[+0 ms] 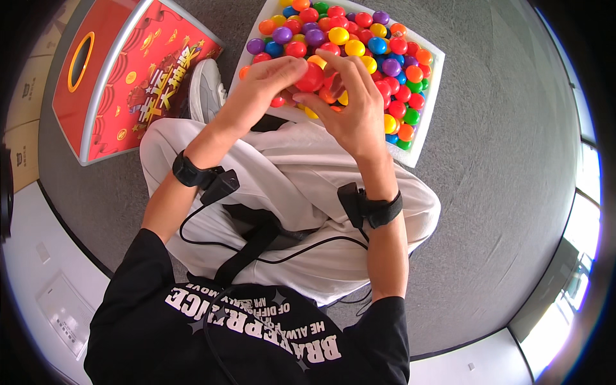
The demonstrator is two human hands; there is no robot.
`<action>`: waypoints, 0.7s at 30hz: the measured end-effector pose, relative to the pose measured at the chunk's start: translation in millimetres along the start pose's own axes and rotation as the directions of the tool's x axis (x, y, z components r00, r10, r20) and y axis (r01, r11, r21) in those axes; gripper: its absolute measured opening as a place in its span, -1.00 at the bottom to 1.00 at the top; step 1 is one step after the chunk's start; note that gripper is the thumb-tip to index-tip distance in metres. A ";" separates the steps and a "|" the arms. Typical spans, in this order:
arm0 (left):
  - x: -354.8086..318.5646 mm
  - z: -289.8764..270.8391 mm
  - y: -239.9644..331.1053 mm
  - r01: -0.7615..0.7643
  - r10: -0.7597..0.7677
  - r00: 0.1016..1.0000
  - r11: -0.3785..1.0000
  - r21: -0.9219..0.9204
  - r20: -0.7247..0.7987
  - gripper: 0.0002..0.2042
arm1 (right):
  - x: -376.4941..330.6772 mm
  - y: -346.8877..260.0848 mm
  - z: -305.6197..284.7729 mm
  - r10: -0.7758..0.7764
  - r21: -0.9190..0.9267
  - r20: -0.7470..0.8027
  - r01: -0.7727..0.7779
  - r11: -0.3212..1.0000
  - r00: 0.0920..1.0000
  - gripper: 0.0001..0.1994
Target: The person picks up colorful plastic balls and red capsules from a tray and places them into a red box. They also open a red capsule by hand to reveal a yellow item inside.
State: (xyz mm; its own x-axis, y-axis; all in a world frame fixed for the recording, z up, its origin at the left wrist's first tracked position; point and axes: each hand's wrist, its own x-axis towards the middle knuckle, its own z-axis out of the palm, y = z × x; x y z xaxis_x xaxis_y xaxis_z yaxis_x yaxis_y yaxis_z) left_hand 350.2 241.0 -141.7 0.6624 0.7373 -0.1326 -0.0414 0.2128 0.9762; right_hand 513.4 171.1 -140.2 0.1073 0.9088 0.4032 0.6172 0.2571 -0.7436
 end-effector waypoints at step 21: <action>-3.2 -7.9 4.8 0.386 -0.285 0.883 0.893 -0.231 0.373 -0.37 | -4.9 7.0 -5.3 0.461 0.430 0.094 -0.454 0.781 0.882 -0.38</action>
State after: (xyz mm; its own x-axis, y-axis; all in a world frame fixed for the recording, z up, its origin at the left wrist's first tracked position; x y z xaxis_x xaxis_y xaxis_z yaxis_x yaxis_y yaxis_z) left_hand 342.1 244.7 -137.9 0.8755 0.3514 -0.3316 0.0460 0.6226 0.7812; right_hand 521.3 166.7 -144.5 0.3062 0.9512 -0.0371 0.0977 -0.0702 -0.9927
